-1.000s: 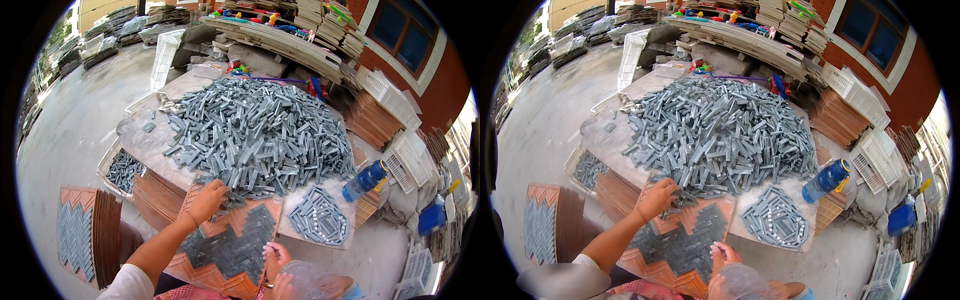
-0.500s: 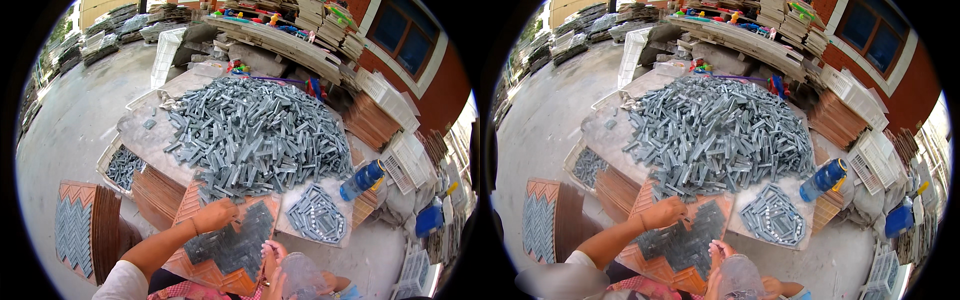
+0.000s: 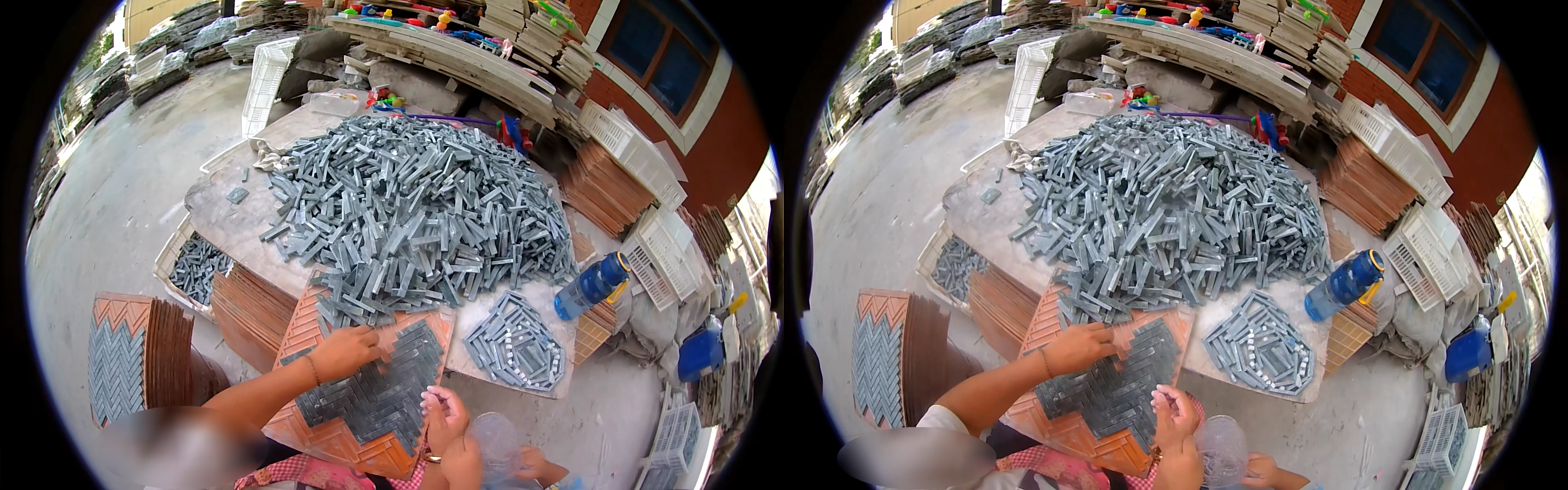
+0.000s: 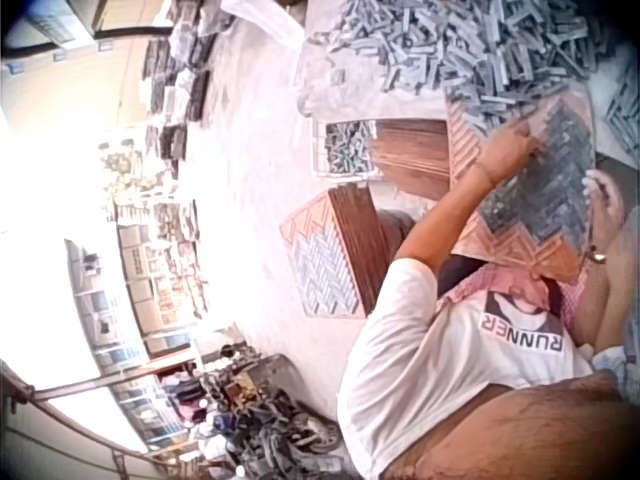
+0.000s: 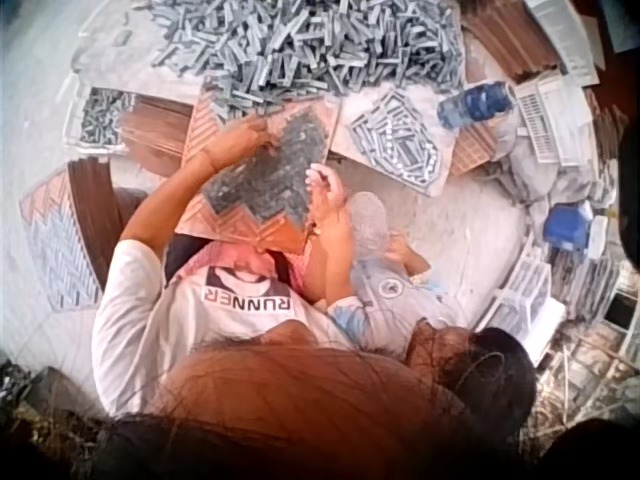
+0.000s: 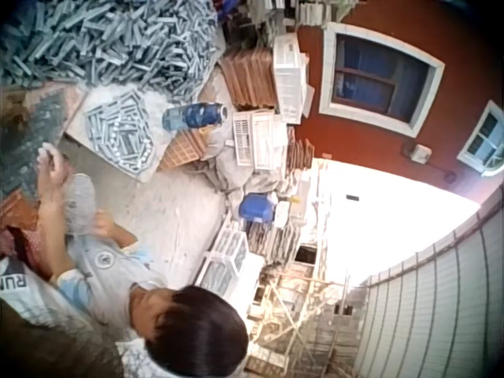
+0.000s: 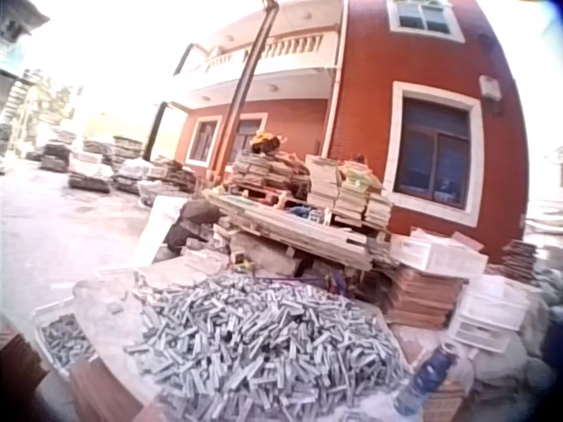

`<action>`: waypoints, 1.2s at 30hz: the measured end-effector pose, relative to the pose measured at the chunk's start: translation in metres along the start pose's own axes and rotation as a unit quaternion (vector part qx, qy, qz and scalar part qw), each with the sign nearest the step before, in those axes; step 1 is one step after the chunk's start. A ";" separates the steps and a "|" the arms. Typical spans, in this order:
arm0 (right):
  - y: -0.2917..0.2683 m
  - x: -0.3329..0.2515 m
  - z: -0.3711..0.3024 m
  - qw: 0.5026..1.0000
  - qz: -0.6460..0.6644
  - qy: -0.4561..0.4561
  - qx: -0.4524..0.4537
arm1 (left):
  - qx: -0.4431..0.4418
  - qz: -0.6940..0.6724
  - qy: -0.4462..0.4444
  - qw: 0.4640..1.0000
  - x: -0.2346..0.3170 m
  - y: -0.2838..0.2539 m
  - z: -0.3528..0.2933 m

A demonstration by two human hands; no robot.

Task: The person arranges small grey rectangular tiles onto a patterned board, creating a herringbone design. A child is present nearby, occasionally interacting with the tiles and a water bottle.

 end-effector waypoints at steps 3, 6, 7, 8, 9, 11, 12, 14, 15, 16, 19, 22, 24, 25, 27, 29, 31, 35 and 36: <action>0.002 -0.006 -0.001 1.000 -0.009 -0.018 0.014 | -0.003 -0.014 0.038 0.999 0.003 0.000 0.003; 0.001 -0.009 0.000 0.999 -0.004 -0.024 0.024 | -0.010 -0.029 0.067 0.997 0.005 0.003 0.004; 0.001 -0.012 0.000 0.999 -0.014 -0.023 0.023 | -0.017 -0.039 0.072 0.996 0.003 0.006 0.002; 0.001 -0.013 0.000 0.999 -0.023 -0.022 0.021 | -0.023 -0.049 0.078 0.995 0.003 0.009 0.000; 0.000 -0.012 0.000 0.999 -0.022 -0.016 0.021 | -0.015 -0.059 0.072 0.996 0.002 0.009 0.000; -0.001 -0.008 0.001 1.000 -0.020 -0.004 0.020 | 0.002 -0.078 0.059 0.995 0.000 0.009 -0.003; -0.001 -0.008 0.002 1.000 -0.017 -0.007 0.019 | -0.002 -0.080 0.049 0.996 0.000 0.010 -0.003; -0.002 -0.007 0.004 1.000 -0.012 -0.012 0.016 | -0.010 -0.084 0.030 0.996 0.000 0.014 -0.003; -0.001 -0.006 0.004 1.000 -0.017 -0.013 0.014 | -0.005 -0.091 0.032 0.995 0.000 0.017 -0.003; -0.001 -0.005 0.005 1.000 -0.022 -0.013 0.011 | -0.001 -0.098 0.033 0.995 -0.001 0.020 -0.002; 0.001 -0.004 0.008 0.999 -0.030 -0.012 0.008 | -0.016 -0.109 0.036 0.993 -0.002 0.023 -0.004; -0.001 -0.002 0.008 1.000 -0.018 -0.001 0.005 | 0.011 -0.110 -0.001 0.994 0.004 0.004 -0.008; -0.003 -0.003 0.009 1.000 -0.005 0.010 0.006 | 0.068 -0.088 -0.069 0.991 -0.001 -0.005 -0.014; -0.003 -0.002 0.009 1.000 0.002 0.019 0.007 | 0.104 -0.067 -0.119 0.985 -0.004 0.000 -0.026; 0.004 -0.004 0.010 1.000 -0.009 0.029 -0.009 | 0.144 -0.028 -0.154 0.977 0.002 0.006 -0.040; 0.021 -0.012 0.017 0.997 -0.046 0.033 -0.045 | 0.155 0.011 -0.125 0.980 0.014 0.011 -0.044; 0.039 -0.012 0.034 0.992 -0.093 -0.037 -0.077 | 0.146 0.000 -0.144 0.979 0.018 0.009 -0.040; 0.091 -0.035 0.067 0.928 -0.273 -0.231 -0.106 | 0.152 0.005 -0.136 0.979 0.015 0.012 -0.044; 0.101 -0.036 0.075 0.900 -0.316 -0.281 -0.103 | 0.158 0.007 -0.130 0.979 0.012 0.012 -0.043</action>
Point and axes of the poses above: each hand's wrist, its own z-axis towards the middle knuckle, its own y-axis out of the palm, x = y × z, the point moved 7 cm from there along z, towards the middle knuckle, and after that the axes turned 2 degrees about y, right-handed, at the moved point
